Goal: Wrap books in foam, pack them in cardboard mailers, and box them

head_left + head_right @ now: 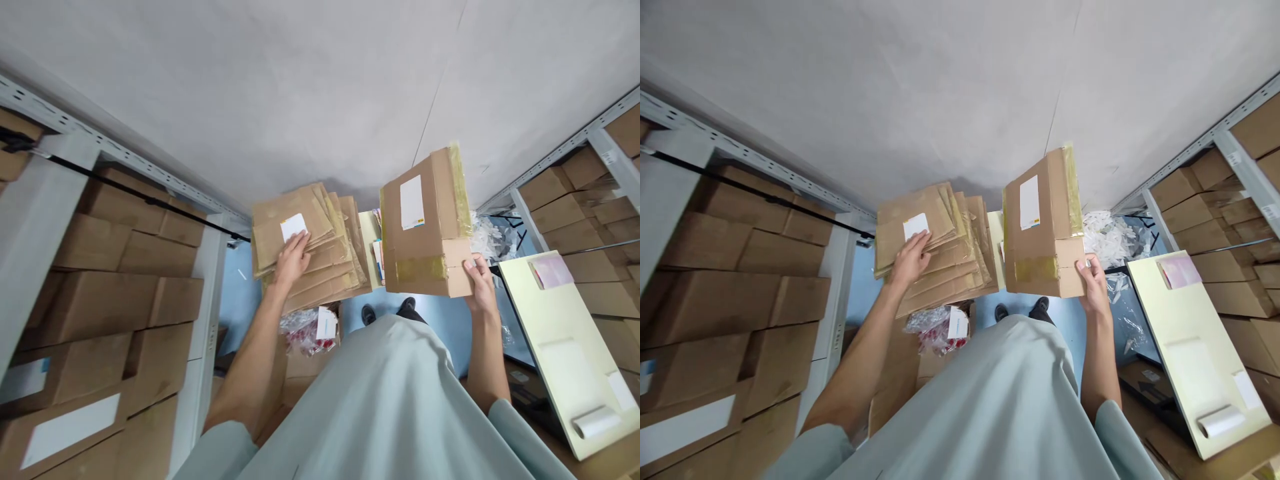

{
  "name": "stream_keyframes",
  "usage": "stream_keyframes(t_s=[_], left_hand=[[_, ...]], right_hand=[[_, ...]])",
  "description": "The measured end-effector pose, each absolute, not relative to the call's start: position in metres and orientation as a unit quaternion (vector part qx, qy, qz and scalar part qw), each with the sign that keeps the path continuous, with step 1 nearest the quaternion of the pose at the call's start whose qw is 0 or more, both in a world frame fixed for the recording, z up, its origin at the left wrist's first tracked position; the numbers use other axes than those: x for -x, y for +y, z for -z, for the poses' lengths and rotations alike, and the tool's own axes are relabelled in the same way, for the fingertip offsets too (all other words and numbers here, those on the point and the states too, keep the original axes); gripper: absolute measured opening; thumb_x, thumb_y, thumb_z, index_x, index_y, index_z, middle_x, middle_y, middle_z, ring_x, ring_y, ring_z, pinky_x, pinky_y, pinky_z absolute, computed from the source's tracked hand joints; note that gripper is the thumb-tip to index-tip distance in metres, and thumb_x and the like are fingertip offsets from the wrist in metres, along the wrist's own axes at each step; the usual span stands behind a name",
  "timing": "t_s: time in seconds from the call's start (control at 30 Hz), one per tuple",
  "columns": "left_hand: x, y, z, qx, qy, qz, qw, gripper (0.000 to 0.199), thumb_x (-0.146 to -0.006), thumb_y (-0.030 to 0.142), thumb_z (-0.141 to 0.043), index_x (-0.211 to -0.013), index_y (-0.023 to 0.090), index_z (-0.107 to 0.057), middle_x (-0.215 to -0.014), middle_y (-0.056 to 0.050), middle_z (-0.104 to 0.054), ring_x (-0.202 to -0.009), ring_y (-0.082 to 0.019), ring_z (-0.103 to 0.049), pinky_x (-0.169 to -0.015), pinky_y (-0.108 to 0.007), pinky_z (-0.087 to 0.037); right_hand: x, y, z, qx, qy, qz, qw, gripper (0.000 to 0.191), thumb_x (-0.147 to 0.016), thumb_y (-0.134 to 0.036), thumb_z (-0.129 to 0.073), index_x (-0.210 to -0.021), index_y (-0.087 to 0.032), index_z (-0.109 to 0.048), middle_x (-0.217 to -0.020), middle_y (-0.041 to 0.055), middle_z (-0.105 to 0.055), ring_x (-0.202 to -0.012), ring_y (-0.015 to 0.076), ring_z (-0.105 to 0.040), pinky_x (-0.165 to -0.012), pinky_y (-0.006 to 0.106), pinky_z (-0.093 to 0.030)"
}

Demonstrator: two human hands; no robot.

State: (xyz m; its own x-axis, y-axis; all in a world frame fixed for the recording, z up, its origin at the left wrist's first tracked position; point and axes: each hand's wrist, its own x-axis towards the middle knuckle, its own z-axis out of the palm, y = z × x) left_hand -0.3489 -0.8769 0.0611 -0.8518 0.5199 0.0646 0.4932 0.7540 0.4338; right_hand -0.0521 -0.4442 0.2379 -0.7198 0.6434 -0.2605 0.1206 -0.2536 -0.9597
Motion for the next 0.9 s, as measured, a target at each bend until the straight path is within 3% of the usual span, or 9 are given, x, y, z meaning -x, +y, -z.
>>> stream_keyframes(t_s=[0.17,0.27,0.5,0.7,0.9], left_hand=[[0.339,-0.882,-0.048,-0.280,0.942,-0.165,0.085,0.079,-0.088,0.009,-0.055,-0.167,0.012,-0.056,-0.176,-0.019,-0.052,-0.168,-0.036,-0.043,-0.140,-0.054,-0.037],[0.334,-0.874,-0.046,-0.287,0.947,-0.119,0.087,0.078,-0.091,0.004,-0.048,-0.168,0.016,-0.055,-0.176,-0.020,-0.051,-0.169,-0.035,-0.041,-0.140,-0.059,-0.033],[0.359,-0.853,-0.050,-0.274,0.955,-0.074,0.083,0.081,-0.092,-0.003,-0.042,-0.171,0.011,-0.051,-0.176,-0.030,-0.046,-0.167,-0.041,-0.042,-0.136,-0.074,-0.030],[0.375,-0.851,-0.049,-0.290,0.949,-0.064,0.104,0.090,-0.086,-0.005,-0.048,-0.176,0.005,-0.042,-0.179,-0.031,-0.041,-0.167,-0.045,-0.041,-0.135,-0.065,-0.037],[0.396,-0.856,-0.047,-0.321,0.938,-0.035,0.125,0.086,-0.084,-0.002,-0.056,-0.170,0.006,-0.051,-0.171,-0.033,-0.050,-0.153,-0.042,-0.057,-0.133,-0.061,-0.039]], right_hand=[[0.062,-0.452,-0.239,0.324,-0.592,-0.720,0.161,0.056,-0.073,-0.064,-0.096,-0.094,-0.031,-0.056,-0.079,-0.0022,-0.074,-0.085,0.0290,-0.080,-0.069,0.037,-0.063],[0.064,-0.456,-0.241,0.321,-0.598,-0.720,0.146,0.056,-0.073,-0.065,-0.095,-0.095,-0.032,-0.056,-0.077,-0.0021,-0.073,-0.082,0.0294,-0.079,-0.067,0.038,-0.062],[0.058,-0.464,-0.247,0.316,-0.607,-0.717,0.129,0.058,-0.073,-0.068,-0.095,-0.094,-0.031,-0.055,-0.077,-0.0039,-0.073,-0.063,0.0220,-0.068,-0.055,0.031,-0.052],[0.055,-0.471,-0.248,0.320,-0.599,-0.721,0.139,0.058,-0.072,-0.066,-0.097,-0.093,-0.031,-0.056,-0.075,-0.0054,-0.071,-0.058,0.0191,-0.065,-0.053,0.030,-0.050],[0.065,-0.483,-0.242,0.309,-0.603,-0.724,0.131,0.058,-0.074,-0.067,-0.097,-0.093,-0.030,-0.056,-0.075,-0.0048,-0.071,-0.058,0.0190,-0.065,-0.053,0.029,-0.048]])
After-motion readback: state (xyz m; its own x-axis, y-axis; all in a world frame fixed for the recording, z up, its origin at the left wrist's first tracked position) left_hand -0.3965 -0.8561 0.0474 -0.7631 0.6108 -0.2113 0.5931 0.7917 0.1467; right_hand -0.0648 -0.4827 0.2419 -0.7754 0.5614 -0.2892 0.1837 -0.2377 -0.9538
